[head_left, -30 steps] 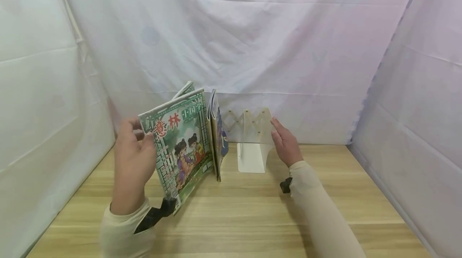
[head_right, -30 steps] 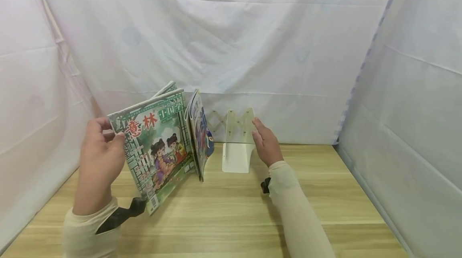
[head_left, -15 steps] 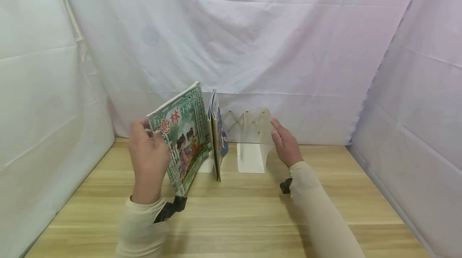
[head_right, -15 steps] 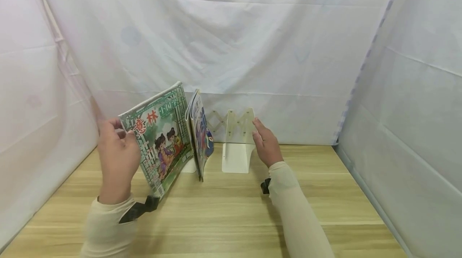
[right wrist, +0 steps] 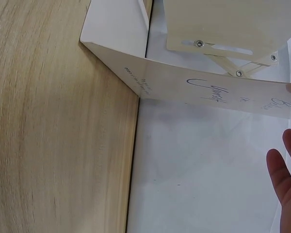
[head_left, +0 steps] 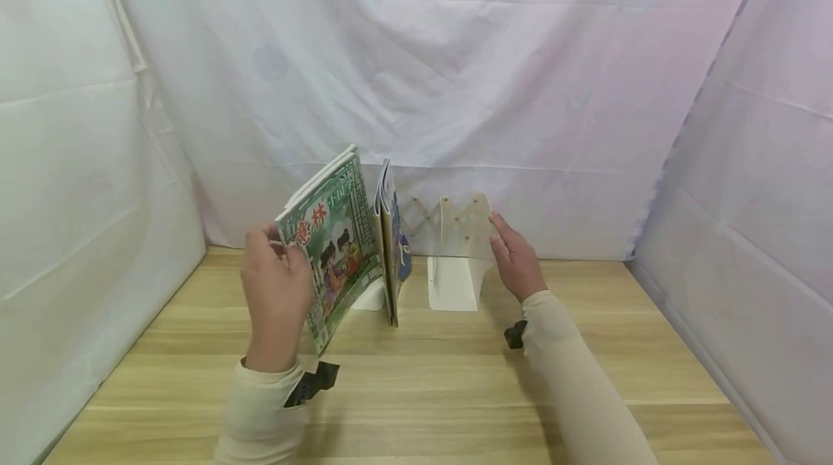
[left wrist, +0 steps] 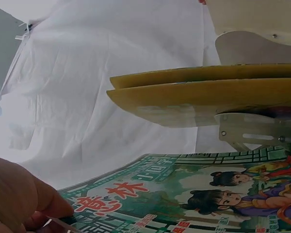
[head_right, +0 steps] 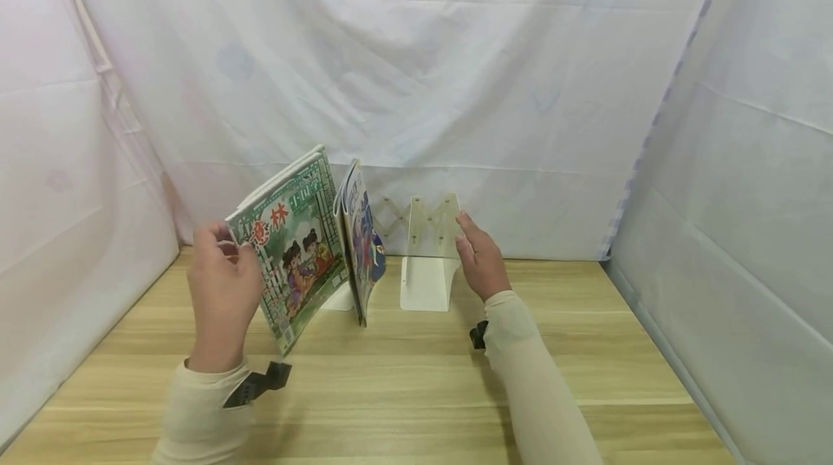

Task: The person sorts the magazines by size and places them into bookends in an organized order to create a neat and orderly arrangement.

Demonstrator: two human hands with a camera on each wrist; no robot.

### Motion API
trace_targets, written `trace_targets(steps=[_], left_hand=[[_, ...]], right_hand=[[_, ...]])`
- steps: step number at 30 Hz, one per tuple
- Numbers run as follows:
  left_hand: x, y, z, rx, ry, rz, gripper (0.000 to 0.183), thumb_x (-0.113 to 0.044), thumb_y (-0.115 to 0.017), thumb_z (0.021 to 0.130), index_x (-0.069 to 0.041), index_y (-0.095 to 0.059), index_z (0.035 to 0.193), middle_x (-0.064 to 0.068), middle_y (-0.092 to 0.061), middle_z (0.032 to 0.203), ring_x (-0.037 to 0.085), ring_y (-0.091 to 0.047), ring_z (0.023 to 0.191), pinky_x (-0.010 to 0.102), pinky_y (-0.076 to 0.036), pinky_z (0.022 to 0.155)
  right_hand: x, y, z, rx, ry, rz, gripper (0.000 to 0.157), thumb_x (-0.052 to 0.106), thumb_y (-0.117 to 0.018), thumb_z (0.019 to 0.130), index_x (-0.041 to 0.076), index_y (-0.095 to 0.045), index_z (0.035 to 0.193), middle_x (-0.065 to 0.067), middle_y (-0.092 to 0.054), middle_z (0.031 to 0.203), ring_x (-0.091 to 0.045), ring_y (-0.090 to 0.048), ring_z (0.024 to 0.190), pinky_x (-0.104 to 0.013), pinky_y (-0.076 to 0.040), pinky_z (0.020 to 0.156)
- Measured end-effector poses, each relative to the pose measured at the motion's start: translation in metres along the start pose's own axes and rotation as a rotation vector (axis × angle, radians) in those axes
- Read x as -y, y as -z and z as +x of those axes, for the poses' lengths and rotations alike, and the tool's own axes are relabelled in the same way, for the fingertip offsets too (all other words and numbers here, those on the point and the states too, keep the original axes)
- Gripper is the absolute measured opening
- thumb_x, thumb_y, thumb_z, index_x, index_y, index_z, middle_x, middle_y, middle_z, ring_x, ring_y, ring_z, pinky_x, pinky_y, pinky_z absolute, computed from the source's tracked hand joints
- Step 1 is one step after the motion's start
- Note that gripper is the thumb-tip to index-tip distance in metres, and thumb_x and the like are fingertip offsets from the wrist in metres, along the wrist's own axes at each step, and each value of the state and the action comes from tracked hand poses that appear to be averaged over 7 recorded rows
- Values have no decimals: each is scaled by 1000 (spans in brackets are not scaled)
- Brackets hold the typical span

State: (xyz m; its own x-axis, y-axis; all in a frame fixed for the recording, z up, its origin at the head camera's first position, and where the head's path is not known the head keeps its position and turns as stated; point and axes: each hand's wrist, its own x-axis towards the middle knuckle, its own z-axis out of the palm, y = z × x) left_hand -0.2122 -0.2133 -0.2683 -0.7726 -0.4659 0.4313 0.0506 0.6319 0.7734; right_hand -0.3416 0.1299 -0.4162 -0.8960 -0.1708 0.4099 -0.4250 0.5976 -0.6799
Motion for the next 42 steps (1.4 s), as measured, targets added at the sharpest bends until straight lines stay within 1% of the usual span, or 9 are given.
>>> trace_targets(steps=[3,8,11,14,19,27,33,38,42], left_hand=[[3,7,4,20,-48,43,25,0,-53,90,5,-51,115,19,-59,101,31,-60,85,41,-50,64],[5,16,10,53,-126,81,25,-4,-58,92,3,-56,115,16,-63,99,28,-63,78,39,-50,62],[5,19,14,70,-182,117,20,-4,-60,91,3,-58,111,16,-65,97,29,-65,77,42,-51,62],[3,20,17,98,-214,168,17,-5,-59,92,2,-57,107,17,-63,95,32,-64,78,46,-51,64],[2,17,18,102,-213,197,16,-2,-59,91,4,-56,106,19,-59,95,36,-61,81,49,-49,69],[7,5,17,15,-204,136,14,2,-58,89,7,-54,101,20,-55,95,37,-58,80,47,-51,67],[9,5,12,-14,-184,133,14,0,-58,91,7,-50,101,20,-49,94,37,-53,79,48,-48,66],[12,7,10,-19,-168,99,18,-1,-61,93,6,-46,100,18,-44,94,32,-51,76,42,-46,63],[18,10,8,2,-161,78,25,-5,-66,93,6,-45,102,19,-44,97,32,-53,77,40,-45,66]], right_hand=[[2,-1,-4,-16,-3,-2,51,33,-36,108,10,-38,153,-5,-35,158,-31,-37,141,-51,-31,113],[4,-2,-11,-36,-9,-13,50,33,-36,108,9,-38,153,-6,-35,158,-31,-37,141,-51,-31,113],[6,-3,-15,-43,-17,-19,51,32,-37,108,9,-38,153,-6,-34,158,-32,-37,141,-52,-31,113],[8,-3,-16,-49,-19,-21,51,33,-36,108,10,-38,153,-6,-35,158,-32,-37,141,-52,-31,113],[10,-3,-15,-53,-18,-17,51,33,-36,108,10,-38,153,-6,-36,157,-31,-39,140,-52,-32,112],[12,-6,-16,-36,-41,-8,49,28,-39,108,12,-37,154,-4,-35,158,-30,-38,141,-51,-31,114],[17,-4,-19,-45,-27,-16,49,28,-38,108,11,-37,154,-5,-35,158,-30,-38,141,-51,-31,114],[22,-1,-21,-48,-21,-35,50,31,-36,108,12,-37,154,-5,-35,158,-31,-37,141,-51,-30,114],[24,-1,-23,-53,-16,-36,50,31,-36,108,12,-36,154,-5,-34,158,-31,-37,141,-51,-30,114]])
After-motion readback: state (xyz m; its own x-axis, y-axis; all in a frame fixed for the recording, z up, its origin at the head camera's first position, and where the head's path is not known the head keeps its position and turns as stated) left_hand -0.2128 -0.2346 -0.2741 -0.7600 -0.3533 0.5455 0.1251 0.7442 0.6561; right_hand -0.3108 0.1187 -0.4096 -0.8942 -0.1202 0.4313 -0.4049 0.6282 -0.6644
